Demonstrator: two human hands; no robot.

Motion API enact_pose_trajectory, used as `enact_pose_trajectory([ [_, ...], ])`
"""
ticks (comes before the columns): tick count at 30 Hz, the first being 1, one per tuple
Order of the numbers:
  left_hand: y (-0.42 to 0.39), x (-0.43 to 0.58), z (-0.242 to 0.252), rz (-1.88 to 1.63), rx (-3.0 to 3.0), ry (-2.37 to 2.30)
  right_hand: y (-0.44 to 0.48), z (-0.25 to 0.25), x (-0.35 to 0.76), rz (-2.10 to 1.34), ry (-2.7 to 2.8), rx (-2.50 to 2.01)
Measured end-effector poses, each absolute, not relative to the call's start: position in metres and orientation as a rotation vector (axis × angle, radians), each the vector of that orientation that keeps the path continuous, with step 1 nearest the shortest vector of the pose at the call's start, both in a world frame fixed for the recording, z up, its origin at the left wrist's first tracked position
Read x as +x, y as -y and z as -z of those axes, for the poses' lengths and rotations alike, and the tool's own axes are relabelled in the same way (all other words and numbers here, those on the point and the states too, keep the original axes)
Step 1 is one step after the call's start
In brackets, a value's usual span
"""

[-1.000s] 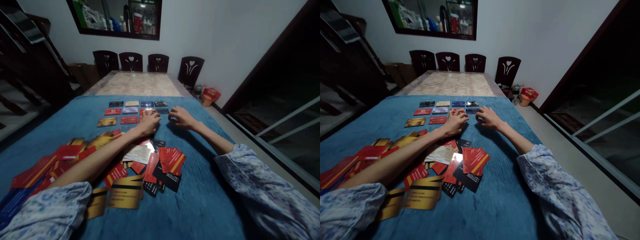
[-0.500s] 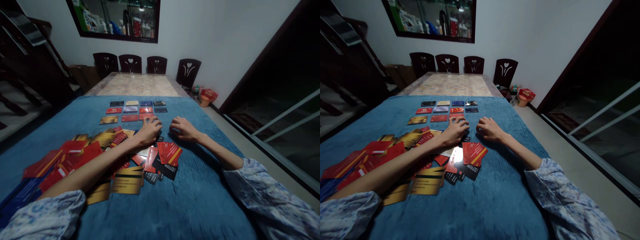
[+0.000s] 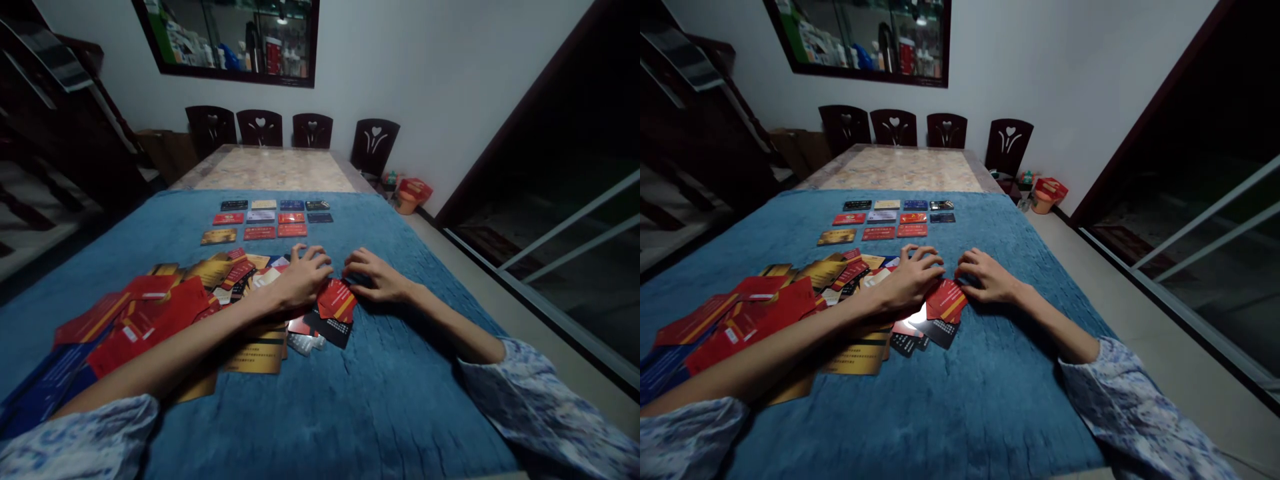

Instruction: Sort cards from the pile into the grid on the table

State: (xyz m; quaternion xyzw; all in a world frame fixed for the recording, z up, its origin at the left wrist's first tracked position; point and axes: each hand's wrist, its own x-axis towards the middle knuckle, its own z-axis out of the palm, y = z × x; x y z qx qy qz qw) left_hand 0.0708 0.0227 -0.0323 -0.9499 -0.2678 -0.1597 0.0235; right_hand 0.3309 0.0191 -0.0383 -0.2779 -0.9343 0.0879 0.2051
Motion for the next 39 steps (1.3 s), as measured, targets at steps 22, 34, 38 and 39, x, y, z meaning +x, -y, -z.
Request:
enact_pose_trajectory([
  [22,0.016,0.037,0.033,0.347,-3.136,0.101,-0.005,0.039,0.320,-0.359,2.665,-0.762],
  [34,-0.023,0.065,0.033,0.302,-3.035,0.122,-0.035,0.042,0.320,-0.268,2.651,-0.883],
  [38,-0.039,0.071,0.034,0.292,-2.998,0.227,-0.051,0.045,0.319,-0.229,2.628,-0.932],
  [39,-0.043,0.072,0.033,0.270,-2.991,0.261,-0.055,0.046,0.319,-0.221,2.626,-0.957],
])
